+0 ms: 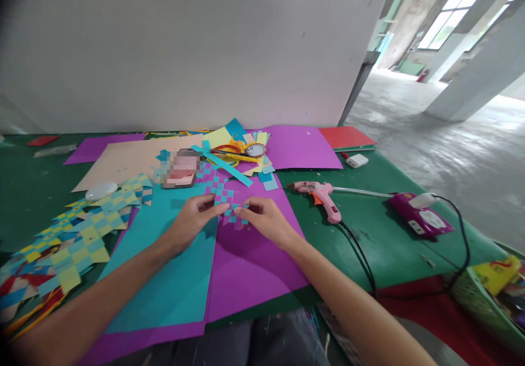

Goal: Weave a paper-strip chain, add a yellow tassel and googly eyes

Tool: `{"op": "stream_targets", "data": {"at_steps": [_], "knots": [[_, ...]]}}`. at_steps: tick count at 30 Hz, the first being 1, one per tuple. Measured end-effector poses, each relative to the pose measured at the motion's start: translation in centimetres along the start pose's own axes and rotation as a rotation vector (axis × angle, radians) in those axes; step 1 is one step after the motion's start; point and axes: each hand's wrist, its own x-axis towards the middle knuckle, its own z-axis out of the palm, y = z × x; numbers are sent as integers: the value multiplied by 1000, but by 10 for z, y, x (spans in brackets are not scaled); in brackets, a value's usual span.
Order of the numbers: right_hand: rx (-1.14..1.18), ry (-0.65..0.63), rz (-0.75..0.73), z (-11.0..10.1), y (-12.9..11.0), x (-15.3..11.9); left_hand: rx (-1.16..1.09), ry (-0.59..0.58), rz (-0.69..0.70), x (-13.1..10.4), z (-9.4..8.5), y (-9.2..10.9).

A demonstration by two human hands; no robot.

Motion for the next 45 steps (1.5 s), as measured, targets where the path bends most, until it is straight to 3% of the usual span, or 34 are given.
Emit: {"op": "stream_targets", "data": {"at_steps": [7,9,11,16,18,26,34,45], "knots": [[332,362,-32,-8,5,3,-62,87,2,3,-3,1],[360,404,-35,-9,5,4,-42,86,9,3,-3,0],[337,371,-24,-8,4,3,-16,75,19,2,-3,-1],[89,51,1,-1,-1,1,50,-76,23,0,-3,0],[9,-11,-43,0,-2,0,66,-124,20,0,-3,0],[6,18,-135,-3,4,1,127,-191,63,-2,-1,-4],[37,-27,-79,-2,2,1,80,-281,40,-3,-4,-3],[140,-57,27,0,-2,-3,137,-267,46,-4,-4,-3]]}}
